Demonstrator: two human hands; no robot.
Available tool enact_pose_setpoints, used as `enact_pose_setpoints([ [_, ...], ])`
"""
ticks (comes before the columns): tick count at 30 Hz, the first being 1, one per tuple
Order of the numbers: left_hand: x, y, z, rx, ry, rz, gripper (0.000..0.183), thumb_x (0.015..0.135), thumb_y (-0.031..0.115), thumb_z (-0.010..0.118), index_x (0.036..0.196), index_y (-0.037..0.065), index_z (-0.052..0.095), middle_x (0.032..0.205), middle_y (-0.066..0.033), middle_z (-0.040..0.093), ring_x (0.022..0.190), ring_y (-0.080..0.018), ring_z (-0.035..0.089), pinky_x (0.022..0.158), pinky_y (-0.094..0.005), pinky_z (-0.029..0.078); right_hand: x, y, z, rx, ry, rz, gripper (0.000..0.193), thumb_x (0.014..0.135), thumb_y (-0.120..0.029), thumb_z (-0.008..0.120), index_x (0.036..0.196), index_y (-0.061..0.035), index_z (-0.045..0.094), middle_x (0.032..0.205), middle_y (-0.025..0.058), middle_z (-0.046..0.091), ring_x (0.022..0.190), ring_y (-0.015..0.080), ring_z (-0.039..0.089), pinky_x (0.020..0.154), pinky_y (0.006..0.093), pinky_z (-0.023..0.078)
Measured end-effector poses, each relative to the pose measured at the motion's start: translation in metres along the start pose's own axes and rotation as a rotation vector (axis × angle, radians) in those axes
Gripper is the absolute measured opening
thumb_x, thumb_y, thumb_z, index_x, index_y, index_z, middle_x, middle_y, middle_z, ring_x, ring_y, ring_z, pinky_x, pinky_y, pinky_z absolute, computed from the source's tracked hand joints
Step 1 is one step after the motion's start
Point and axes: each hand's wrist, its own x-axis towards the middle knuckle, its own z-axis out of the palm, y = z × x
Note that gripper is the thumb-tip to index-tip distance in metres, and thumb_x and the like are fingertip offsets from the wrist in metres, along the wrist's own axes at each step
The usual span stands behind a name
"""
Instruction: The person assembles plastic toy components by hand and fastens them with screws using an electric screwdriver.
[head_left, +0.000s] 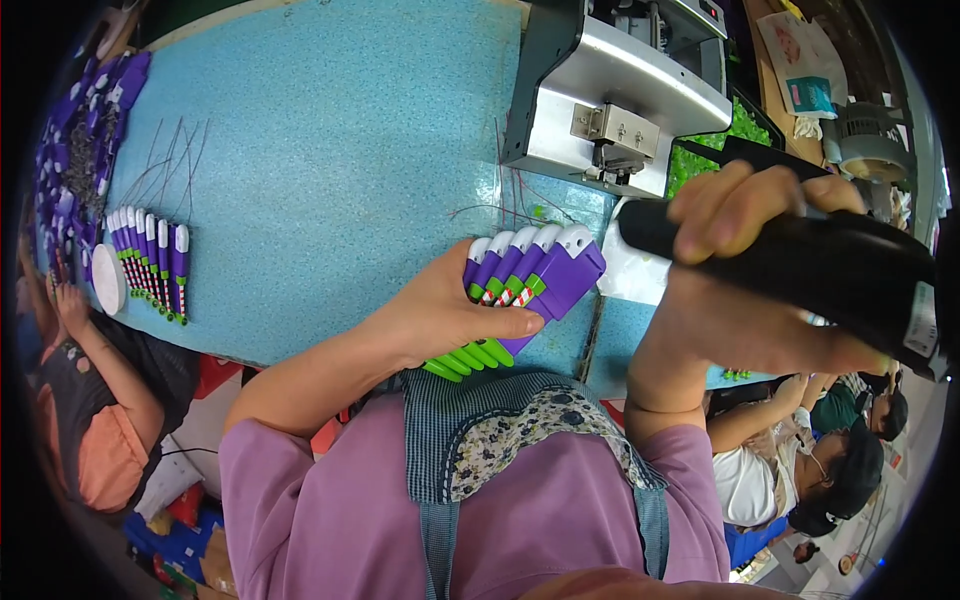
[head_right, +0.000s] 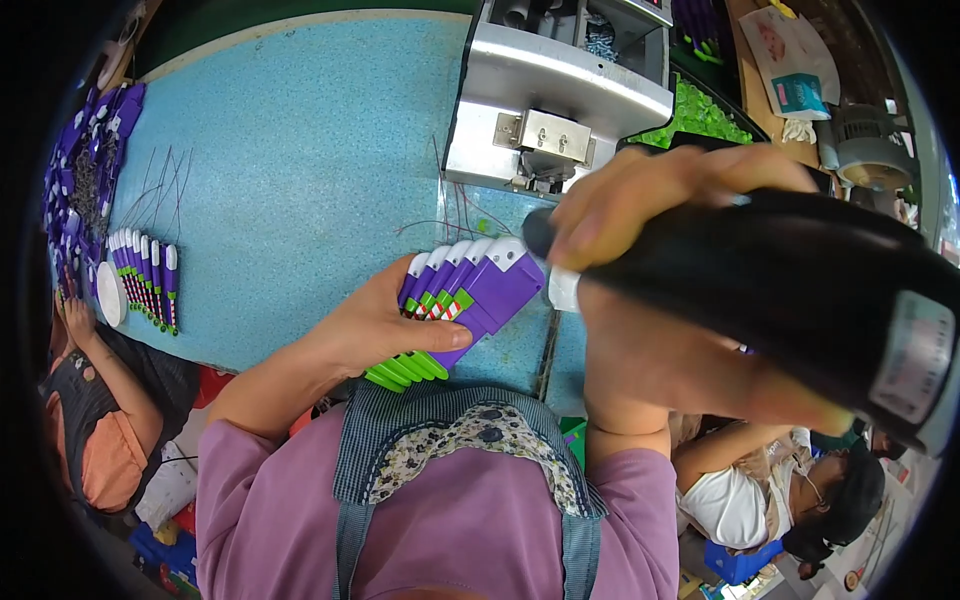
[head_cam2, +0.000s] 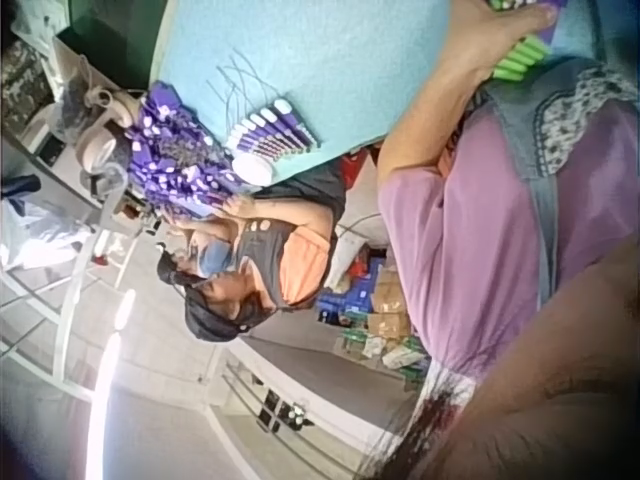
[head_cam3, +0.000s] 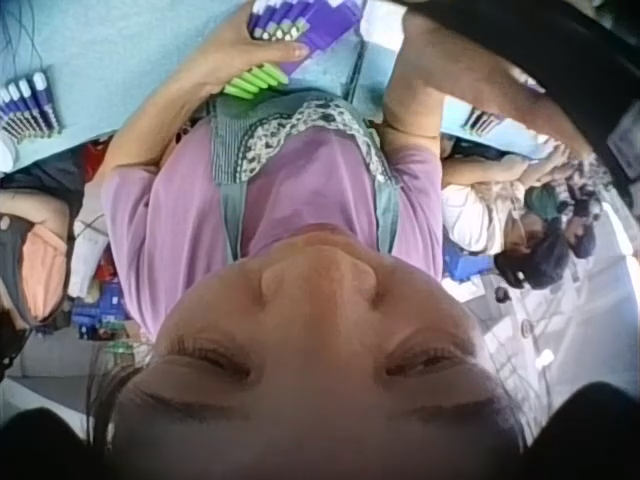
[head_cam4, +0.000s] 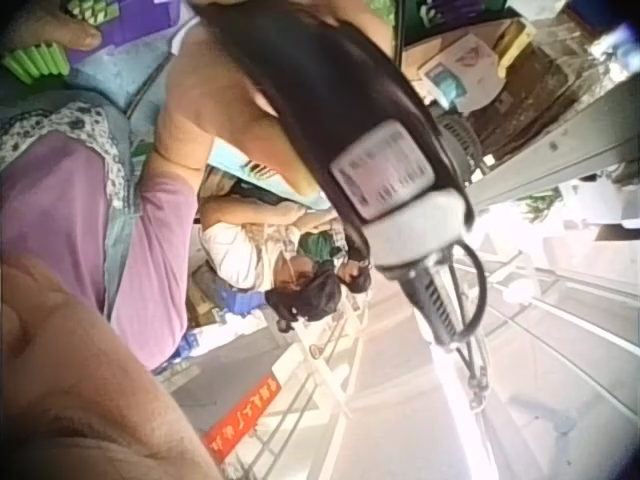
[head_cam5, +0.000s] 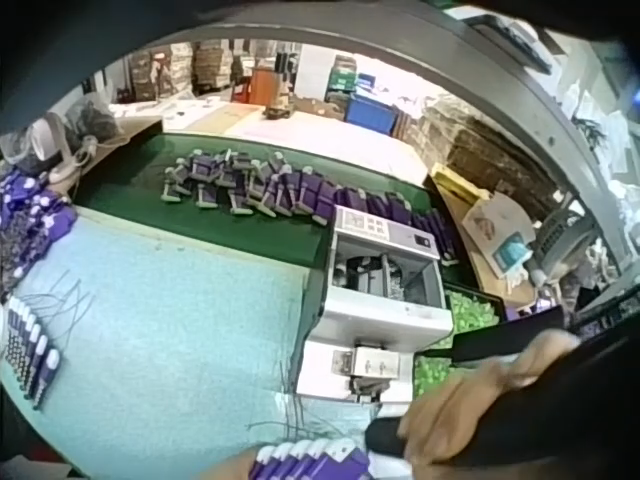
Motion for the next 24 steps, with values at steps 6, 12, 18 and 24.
enact_pose_setpoints([
  [6,-0.002,-0.001,0.000,-0.001,0.015,-0.025,0.054,0.071,0.009,0.078,0.118,-0.001,0.052,0.102,-0.0047,0.062,0.093,-0.0116,0.059,0.082,-0.0281,0.049,0.012,0.024,-0.017,0.098,-0.026,-0.062,0.099,0.066,-0.090,0.036,0.120,-0.0078,0.050,0.076,0.0150,0.056,0.063,0.0236,0.051,0.061,0.0349,0.040],
  [12,-0.003,0.002,0.001,-0.097,-0.055,0.000,0.050,0.072,0.008,0.077,0.117,0.000,0.055,0.100,-0.0039,0.062,0.091,-0.0111,0.058,0.082,-0.0274,0.048,-0.011,-0.001,0.022,0.059,0.155,0.071,0.093,0.071,-0.087,0.035,0.116,-0.0058,0.047,0.065,0.0106,0.053,0.049,0.0200,0.049,0.049,0.0320,0.039],
  [18,-0.002,0.001,0.000,-0.073,-0.085,-0.017,0.051,0.073,0.010,0.077,0.118,0.001,0.055,0.101,-0.0032,0.062,0.093,-0.0116,0.057,0.084,-0.0275,0.046,-0.022,0.013,0.026,0.113,0.138,0.087,0.092,0.074,-0.083,0.039,0.113,0.0004,0.043,0.063,0.0142,0.055,0.049,0.0221,0.052,0.047,0.0329,0.041],
  [24,-0.001,-0.005,-0.002,-0.108,-0.045,-0.009,0.052,0.072,0.010,0.078,0.117,0.001,0.055,0.101,-0.0032,0.062,0.093,-0.0112,0.057,0.085,-0.0275,0.046,-0.026,0.019,0.021,0.093,0.097,0.079,0.091,0.074,-0.082,0.038,0.116,-0.0008,0.042,0.064,0.0138,0.055,0.050,0.0222,0.052,0.047,0.0334,0.041],
])
